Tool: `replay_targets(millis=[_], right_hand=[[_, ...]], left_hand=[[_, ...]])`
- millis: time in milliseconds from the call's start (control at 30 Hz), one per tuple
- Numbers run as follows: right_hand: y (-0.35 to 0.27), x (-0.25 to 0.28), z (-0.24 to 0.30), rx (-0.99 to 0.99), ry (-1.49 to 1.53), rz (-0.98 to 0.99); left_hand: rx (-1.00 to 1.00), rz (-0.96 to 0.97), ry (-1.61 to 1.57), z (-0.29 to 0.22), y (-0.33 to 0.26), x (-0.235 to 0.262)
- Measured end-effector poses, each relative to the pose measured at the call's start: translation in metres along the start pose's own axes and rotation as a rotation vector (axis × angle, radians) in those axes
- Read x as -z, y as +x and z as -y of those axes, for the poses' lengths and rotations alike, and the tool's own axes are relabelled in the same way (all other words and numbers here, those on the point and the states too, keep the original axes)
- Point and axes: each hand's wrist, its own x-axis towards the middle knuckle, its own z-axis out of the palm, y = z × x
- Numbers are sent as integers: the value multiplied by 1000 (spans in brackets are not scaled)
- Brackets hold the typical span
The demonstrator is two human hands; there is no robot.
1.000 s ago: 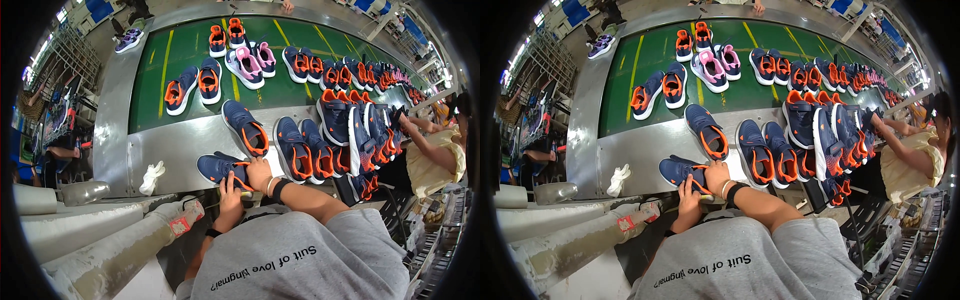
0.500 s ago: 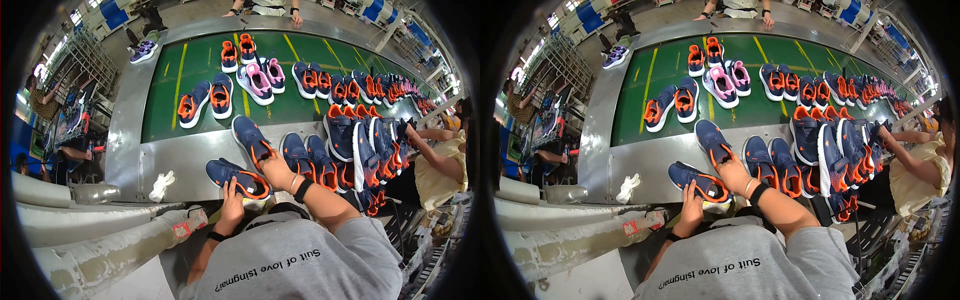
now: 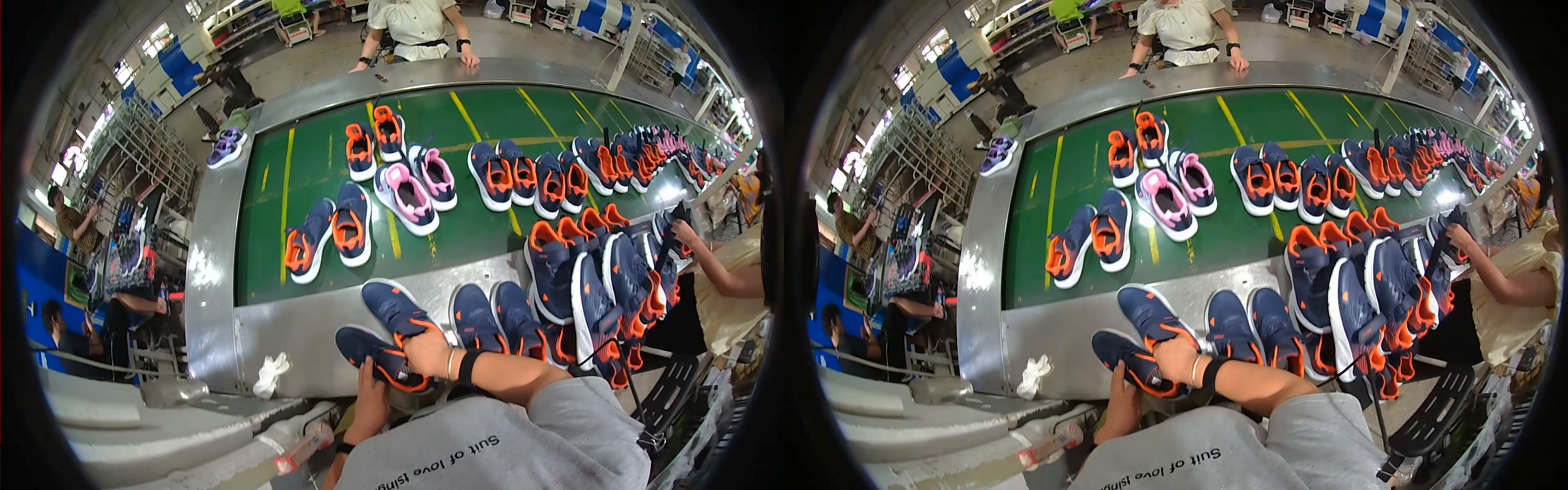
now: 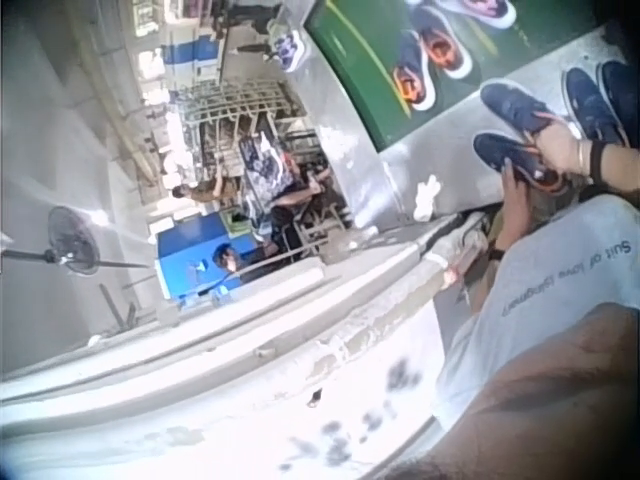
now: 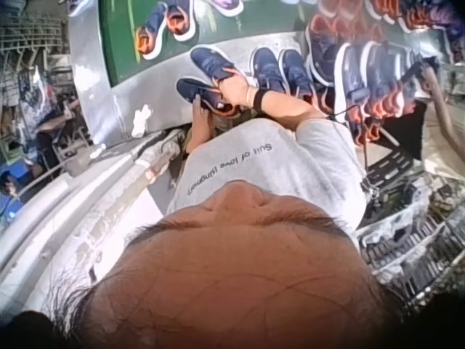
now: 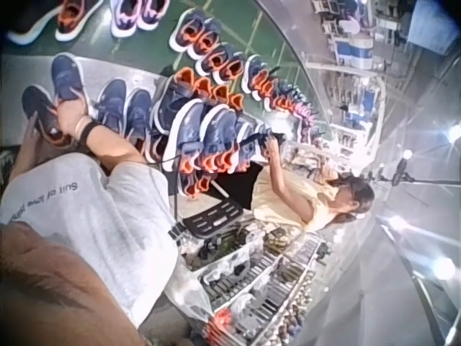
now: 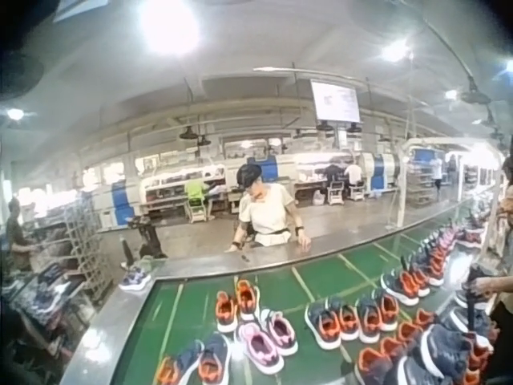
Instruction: Organize and inspect finished shoes on an assembly line belt.
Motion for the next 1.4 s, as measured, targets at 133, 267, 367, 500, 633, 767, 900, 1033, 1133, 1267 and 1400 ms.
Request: replay_targets(millis=[133, 267, 367, 500, 633, 767, 900, 1033, 1133, 1267, 1400], right_hand=[[13, 29, -17, 96, 48, 31], [27, 66, -41, 233, -56, -182], [40, 115, -85, 306, -3, -677], [48, 211, -148, -162, -119, -617], [71, 259, -234, -519, -316, -688], [109, 233, -306, -564, -491, -684], [134, 204, -279, -563, -305, -557], [136, 196, -260, -533, -52, -467], [128, 173, -291, -614, -116, -401], [118, 152, -303, -685, -114, -272], [137, 221, -246, -490, -342, -124]], left_hand=[[109, 37, -1, -27, 22, 11], [240, -12, -67, -43, 39, 30], [231, -36, -50, -43, 48, 29], [308, 0, -80, -47, 48, 25], [391, 48, -144, -44, 39, 19], [351, -15, -92, -48, 28, 19], [545, 22, -203, -53, 23, 16], [518, 33, -201, -56, 37, 20], [517, 35, -279, -49, 50, 22], [455, 49, -274, -35, 41, 16], [592, 98, -308, -30, 44, 19]])
